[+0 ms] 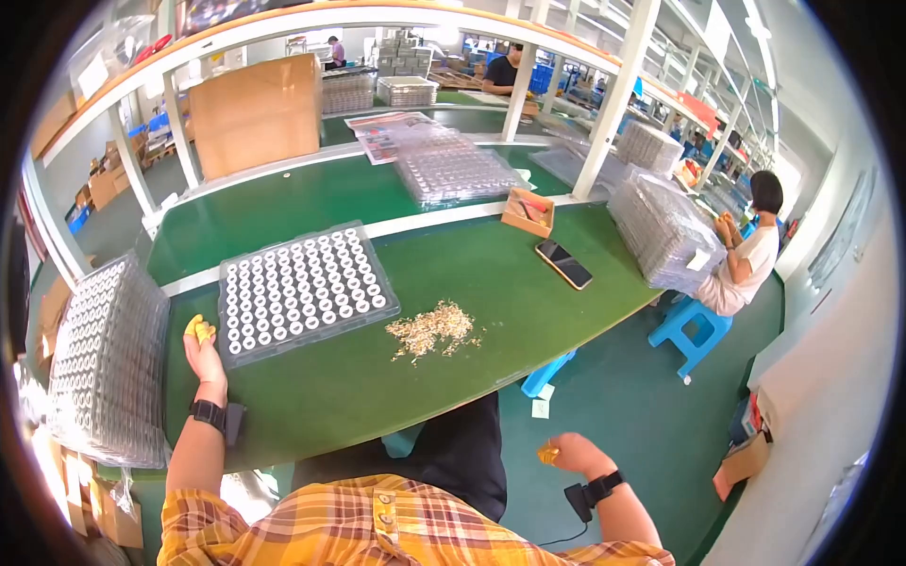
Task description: Manually inserting small metal pins into plastic housings and placing them into a grid-style storage tray.
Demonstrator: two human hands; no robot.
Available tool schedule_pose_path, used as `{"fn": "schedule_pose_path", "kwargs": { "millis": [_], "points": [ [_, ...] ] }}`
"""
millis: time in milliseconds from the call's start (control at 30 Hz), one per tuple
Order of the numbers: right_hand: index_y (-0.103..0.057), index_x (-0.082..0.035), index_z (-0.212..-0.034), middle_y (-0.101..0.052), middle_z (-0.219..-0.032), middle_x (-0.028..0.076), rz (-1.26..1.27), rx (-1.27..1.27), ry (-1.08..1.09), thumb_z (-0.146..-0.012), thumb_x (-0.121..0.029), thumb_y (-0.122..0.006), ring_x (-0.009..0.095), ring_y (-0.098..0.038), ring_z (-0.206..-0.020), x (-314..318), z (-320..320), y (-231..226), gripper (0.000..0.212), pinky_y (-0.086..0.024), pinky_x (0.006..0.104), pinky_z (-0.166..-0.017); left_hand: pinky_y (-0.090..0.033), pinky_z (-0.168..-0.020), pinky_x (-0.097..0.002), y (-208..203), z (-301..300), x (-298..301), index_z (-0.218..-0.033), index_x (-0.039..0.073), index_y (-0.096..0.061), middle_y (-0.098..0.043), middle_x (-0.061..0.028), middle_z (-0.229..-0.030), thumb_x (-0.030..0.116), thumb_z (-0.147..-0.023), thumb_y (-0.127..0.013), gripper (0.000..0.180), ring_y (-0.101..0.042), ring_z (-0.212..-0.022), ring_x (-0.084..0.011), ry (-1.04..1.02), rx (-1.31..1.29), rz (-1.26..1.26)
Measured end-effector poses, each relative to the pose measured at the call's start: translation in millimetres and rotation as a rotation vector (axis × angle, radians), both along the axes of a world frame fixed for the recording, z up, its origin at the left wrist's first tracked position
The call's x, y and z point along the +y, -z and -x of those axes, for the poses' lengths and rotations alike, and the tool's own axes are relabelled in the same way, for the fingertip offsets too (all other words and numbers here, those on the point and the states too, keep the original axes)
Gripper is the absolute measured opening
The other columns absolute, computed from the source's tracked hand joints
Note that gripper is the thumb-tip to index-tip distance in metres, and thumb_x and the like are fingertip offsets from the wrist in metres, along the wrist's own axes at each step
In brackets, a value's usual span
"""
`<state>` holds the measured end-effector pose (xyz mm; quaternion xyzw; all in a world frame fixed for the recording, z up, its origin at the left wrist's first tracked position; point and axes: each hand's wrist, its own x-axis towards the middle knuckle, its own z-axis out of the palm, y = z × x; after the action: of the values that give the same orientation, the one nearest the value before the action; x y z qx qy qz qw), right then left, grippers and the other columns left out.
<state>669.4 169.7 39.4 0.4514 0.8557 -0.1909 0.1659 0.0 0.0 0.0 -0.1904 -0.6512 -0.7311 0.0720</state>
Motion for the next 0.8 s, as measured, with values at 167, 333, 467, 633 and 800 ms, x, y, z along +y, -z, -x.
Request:
{"fn": "schedule_pose_path", "kwargs": {
  "millis": [167,333,467,633,800],
  "points": [
    [-0.067,-0.011,-0.103,-0.068,-0.090,0.015,-0.019,0.195,-0.158,-0.079,-0.017,-0.063,0.034,-0.064,-0.082,-3.3,58.5,-77.2,0.025,-0.051,0.0408,-0.072,-0.049,-0.078,-0.0270,-16.5,-4.6,-0.2,-0.114,0.000,-0.057,-0.057,-0.0073,-0.102,0.007,-0.096,-0.048,0.021,-0.059,-0.084,-0.0147,-0.032,0.104,0.066],
    [-0.068,-0.011,-0.101,-0.067,-0.087,0.012,-0.102,0.348,-0.362,-0.082,-0.020,-0.064,0.031,-0.064,-0.080,28.7,143.4,-130.0,0.022,-0.051,0.0393,-0.070,-0.049,-0.081,-0.0277,-26.5,-20.5,3.4,-0.114,0.001,-0.056,-0.057,-0.0076,-0.105,0.010,-0.097,-0.047,0.021,-0.059,-0.087,-0.0151,-0.020,0.064,0.053],
    [-0.068,-0.009,-0.100,-0.067,-0.088,0.012,-0.184,0.434,-0.493,-0.084,-0.018,-0.064,0.028,-0.064,-0.078,45.4,221.4,-135.4,0.019,-0.051,0.0368,-0.069,-0.048,-0.081,-0.0273,-34.7,-28.3,-0.7,-0.115,0.001,-0.055,-0.057,-0.0077,-0.106,0.010,-0.098,-0.046,0.022,-0.059,-0.089,-0.0150,-0.004,0.002,0.039],
    [-0.068,-0.008,-0.101,-0.068,-0.086,0.012,-0.164,0.729,-0.437,-0.082,-0.010,-0.065,0.026,-0.066,-0.075,38.4,288.3,-117.1,0.019,-0.053,0.0333,-0.066,-0.048,-0.081,-0.0269,-31.9,-31.1,-6.8,-0.117,0.002,-0.055,-0.058,-0.0078,-0.106,0.011,-0.098,-0.045,0.023,-0.059,-0.090,-0.0155,0.026,-0.019,0.029],
    [-0.068,-0.005,-0.098,-0.067,-0.090,0.016,-0.129,0.888,-0.320,-0.081,-0.010,-0.064,0.032,-0.065,-0.082,34.6,312.6,-99.1,0.017,-0.053,0.0377,-0.073,-0.048,-0.081,-0.0274,-24.5,-29.0,-8.4,-0.116,0.002,-0.057,-0.058,-0.0089,-0.109,0.011,-0.098,-0.046,0.023,-0.060,-0.093,-0.0167,0.012,0.017,0.068]
  ]
}}
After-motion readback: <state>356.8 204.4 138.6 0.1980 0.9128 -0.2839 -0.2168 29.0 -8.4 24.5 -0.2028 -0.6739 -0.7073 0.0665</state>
